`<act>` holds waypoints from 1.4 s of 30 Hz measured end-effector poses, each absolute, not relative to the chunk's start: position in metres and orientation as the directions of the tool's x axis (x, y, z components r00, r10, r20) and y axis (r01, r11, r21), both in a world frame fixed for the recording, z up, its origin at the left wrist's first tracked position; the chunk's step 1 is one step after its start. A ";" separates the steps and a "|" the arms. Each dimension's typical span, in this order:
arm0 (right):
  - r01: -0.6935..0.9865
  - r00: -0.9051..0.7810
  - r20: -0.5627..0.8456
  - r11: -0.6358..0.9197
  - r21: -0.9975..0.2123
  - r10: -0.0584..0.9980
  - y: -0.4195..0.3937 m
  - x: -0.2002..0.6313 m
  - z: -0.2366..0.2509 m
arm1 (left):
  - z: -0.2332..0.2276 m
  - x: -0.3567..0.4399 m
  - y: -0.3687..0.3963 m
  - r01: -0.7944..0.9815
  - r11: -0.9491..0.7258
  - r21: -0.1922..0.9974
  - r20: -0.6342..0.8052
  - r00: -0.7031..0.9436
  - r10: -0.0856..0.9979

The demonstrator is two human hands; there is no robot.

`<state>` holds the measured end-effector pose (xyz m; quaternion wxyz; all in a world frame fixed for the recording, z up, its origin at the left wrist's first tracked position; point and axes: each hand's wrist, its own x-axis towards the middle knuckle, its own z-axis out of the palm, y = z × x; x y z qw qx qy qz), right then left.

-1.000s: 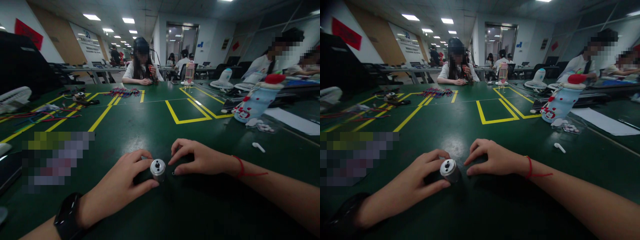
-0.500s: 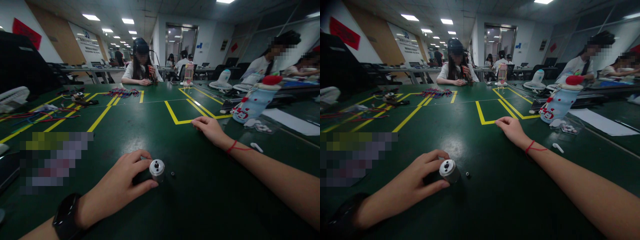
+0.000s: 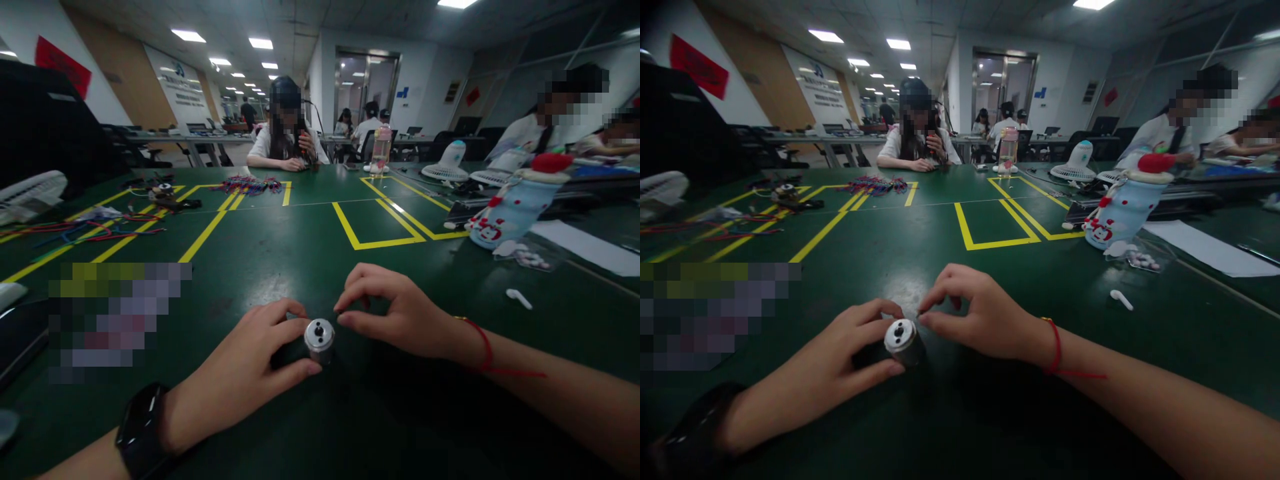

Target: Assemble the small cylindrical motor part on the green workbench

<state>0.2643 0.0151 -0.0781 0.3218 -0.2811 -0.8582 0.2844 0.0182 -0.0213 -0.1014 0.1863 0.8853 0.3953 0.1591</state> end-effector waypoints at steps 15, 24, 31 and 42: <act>0.338 -0.639 0.366 0.675 -0.656 0.676 -0.004 0.262 -0.069 | -0.106 0.033 -0.022 0.637 -0.637 0.433 0.161 0.641 0.751; 0.340 -0.440 0.337 0.502 -0.795 0.832 0.024 0.277 -0.078 | -0.105 0.030 -0.021 0.641 -0.624 0.447 0.139 0.639 0.756; 0.300 0.019 0.241 0.224 -0.927 0.970 0.079 0.314 -0.111 | -0.100 0.026 -0.021 0.642 -0.621 0.449 0.147 0.633 0.760; 0.387 -0.214 0.228 0.297 -0.873 0.950 0.053 0.297 -0.098 | -0.096 0.026 -0.026 0.643 -0.621 0.448 0.152 0.630 0.761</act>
